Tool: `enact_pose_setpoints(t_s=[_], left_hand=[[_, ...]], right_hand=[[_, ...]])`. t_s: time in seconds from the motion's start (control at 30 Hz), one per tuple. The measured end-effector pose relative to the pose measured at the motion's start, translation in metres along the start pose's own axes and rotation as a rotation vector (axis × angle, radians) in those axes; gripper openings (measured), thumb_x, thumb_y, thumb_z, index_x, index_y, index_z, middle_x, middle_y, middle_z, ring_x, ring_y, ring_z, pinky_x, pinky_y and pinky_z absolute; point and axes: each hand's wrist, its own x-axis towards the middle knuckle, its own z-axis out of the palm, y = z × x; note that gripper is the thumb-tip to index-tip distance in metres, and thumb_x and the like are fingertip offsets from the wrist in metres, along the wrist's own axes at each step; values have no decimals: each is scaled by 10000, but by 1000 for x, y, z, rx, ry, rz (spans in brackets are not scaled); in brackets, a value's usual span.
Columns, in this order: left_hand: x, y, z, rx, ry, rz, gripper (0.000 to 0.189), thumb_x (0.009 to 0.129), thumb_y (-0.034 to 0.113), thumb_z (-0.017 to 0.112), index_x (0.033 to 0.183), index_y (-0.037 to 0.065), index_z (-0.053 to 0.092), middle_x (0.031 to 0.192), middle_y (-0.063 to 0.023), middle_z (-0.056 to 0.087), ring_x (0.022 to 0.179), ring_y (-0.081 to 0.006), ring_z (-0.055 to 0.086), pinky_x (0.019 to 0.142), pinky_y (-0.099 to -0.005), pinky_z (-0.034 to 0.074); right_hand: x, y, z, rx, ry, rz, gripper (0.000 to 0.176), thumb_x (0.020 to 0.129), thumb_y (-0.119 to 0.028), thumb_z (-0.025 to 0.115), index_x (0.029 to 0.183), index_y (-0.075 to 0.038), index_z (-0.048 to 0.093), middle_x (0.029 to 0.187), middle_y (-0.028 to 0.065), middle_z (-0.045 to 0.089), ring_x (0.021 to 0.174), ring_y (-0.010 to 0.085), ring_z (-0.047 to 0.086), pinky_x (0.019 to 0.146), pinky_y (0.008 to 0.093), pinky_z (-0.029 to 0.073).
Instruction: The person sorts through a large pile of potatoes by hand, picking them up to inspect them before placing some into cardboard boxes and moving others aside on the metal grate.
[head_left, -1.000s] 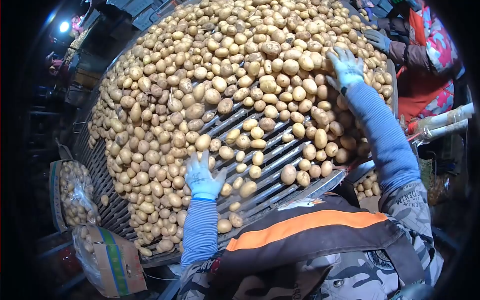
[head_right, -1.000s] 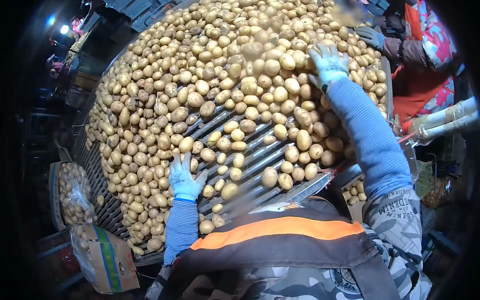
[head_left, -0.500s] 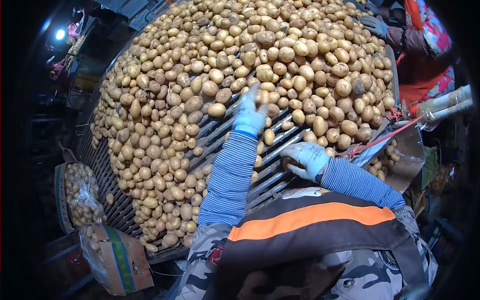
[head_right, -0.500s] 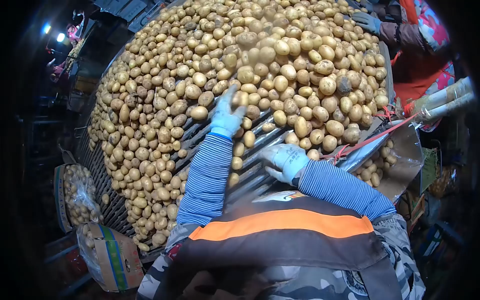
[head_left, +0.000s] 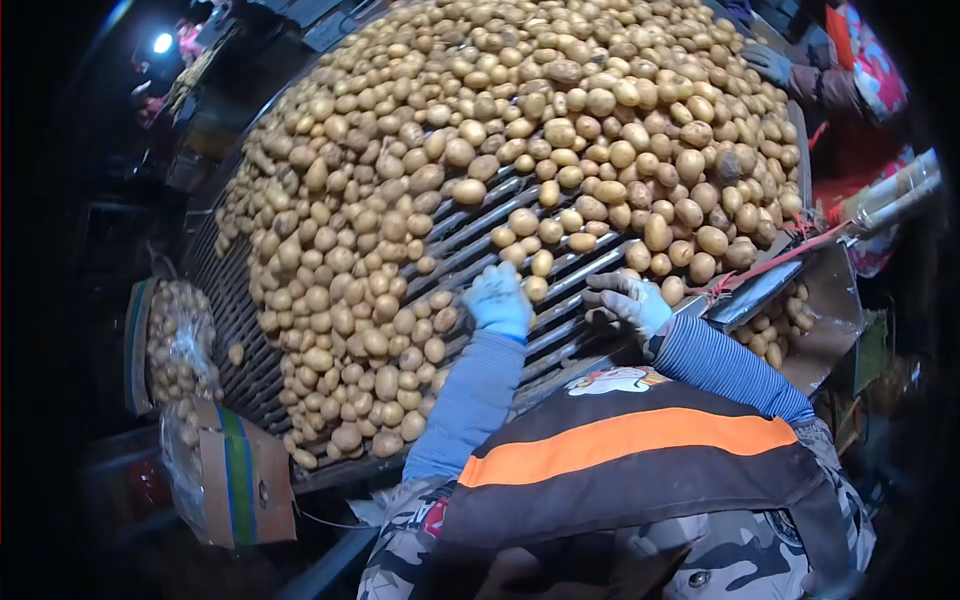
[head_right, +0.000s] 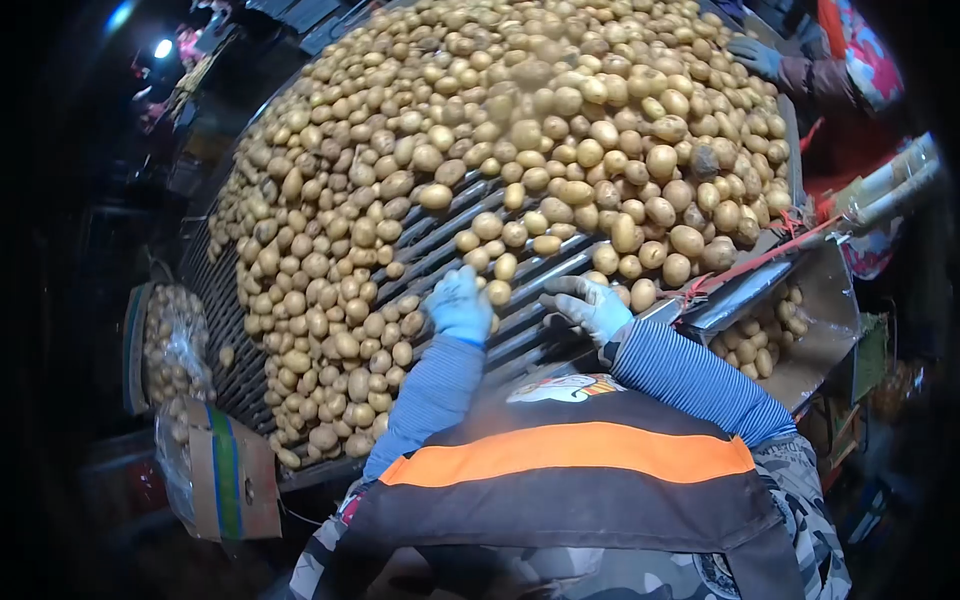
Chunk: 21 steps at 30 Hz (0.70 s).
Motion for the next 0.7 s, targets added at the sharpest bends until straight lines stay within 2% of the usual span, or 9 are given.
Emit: enact_pose_setpoints(t_s=[0.13,0.2,0.23,0.27,0.33,0.4,0.43,0.53,0.7], left_hand=[[-9,5,-50,-363,-269,76,479,743,335,679,1146,106,554,1130,-141,590,1050,-338,566,884,-424,457],[-34,8,-41,-608,-23,387,582,702,332,744,1192,89,546,1177,-160,564,1098,-334,542,948,-403,433],[-28,-2,-35,-636,45,407,613,674,286,779,1196,70,540,1193,-167,545,1125,-319,524,985,-384,412],[-13,-19,-36,-656,11,244,601,695,261,763,1209,61,525,1204,-164,544,1131,-315,517,998,-383,402],[11,-61,-53,-187,44,-34,545,763,205,678,1255,65,492,1269,-163,506,1128,-313,525,981,-385,415],[39,-111,-18,135,21,-152,517,830,261,579,1319,166,439,1383,-131,395,1060,-321,568,856,-417,481],[45,-103,-36,240,-159,-168,542,824,230,582,1336,172,415,1437,-129,327,1091,-313,560,869,-421,481],[67,-96,-37,290,-210,-186,565,814,200,582,1346,170,396,1445,-122,302,1114,-311,553,886,-437,477],[69,-103,-41,182,-135,-144,396,731,107,632,1122,163,595,1202,-135,481,1093,-305,552,912,-427,456]], right_hand=[[5,2,24,196,36,285,481,869,-409,616,1294,-253,456,1273,28,525,976,198,591,725,360,529],[6,4,28,230,35,277,502,857,-479,600,1293,-273,462,1320,10,470,1005,183,557,732,366,525],[6,7,26,296,-51,246,462,871,-433,599,1279,-249,487,1157,-4,564,880,147,584,662,303,522],[11,12,21,259,-60,263,439,879,-406,596,1270,-233,496,1094,-12,580,839,137,588,632,282,517],[17,24,11,196,-61,296,395,895,-352,589,1252,-201,514,968,-28,612,757,118,597,571,242,508],[11,24,14,266,-121,294,339,910,-248,574,1233,-158,522,844,-29,613,643,109,576,490,223,487],[13,28,11,279,-143,292,334,912,-230,570,1234,-159,521,846,-21,613,641,112,571,482,231,485],[3,22,23,285,-84,266,379,891,-88,524,1266,-101,476,914,21,608,616,122,553,445,235,466],[-7,19,25,226,-77,226,483,860,-35,501,1332,-45,398,1082,63,599,597,100,542,438,209,449]])
